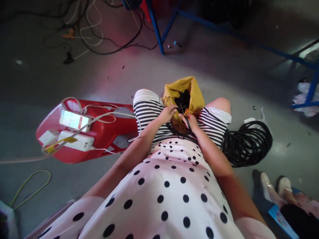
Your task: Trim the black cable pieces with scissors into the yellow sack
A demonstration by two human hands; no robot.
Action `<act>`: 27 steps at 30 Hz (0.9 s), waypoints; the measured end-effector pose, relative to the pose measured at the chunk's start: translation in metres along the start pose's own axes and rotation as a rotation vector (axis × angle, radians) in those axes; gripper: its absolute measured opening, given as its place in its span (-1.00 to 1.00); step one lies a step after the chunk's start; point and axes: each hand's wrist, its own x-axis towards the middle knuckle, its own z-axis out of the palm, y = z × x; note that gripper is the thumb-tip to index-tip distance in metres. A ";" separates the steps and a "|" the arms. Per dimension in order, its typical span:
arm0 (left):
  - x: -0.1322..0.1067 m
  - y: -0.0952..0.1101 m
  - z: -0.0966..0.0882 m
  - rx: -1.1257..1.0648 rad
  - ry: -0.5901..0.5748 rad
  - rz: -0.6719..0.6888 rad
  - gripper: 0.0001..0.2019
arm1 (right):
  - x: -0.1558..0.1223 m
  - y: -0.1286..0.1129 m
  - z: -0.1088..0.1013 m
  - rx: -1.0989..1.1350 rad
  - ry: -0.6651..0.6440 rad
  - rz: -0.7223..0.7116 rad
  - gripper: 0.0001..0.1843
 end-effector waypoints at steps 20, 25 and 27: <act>0.015 -0.011 0.014 -0.118 0.058 -0.063 -0.83 | 0.011 -0.011 -0.001 0.134 -0.019 0.091 -0.19; 0.015 -0.008 0.011 -0.158 0.045 -0.056 -0.85 | 0.009 -0.016 -0.001 0.173 -0.038 0.134 -0.23; 0.014 -0.005 0.009 -0.212 0.076 -0.087 -0.86 | 0.007 -0.021 -0.003 0.197 -0.017 0.143 -0.24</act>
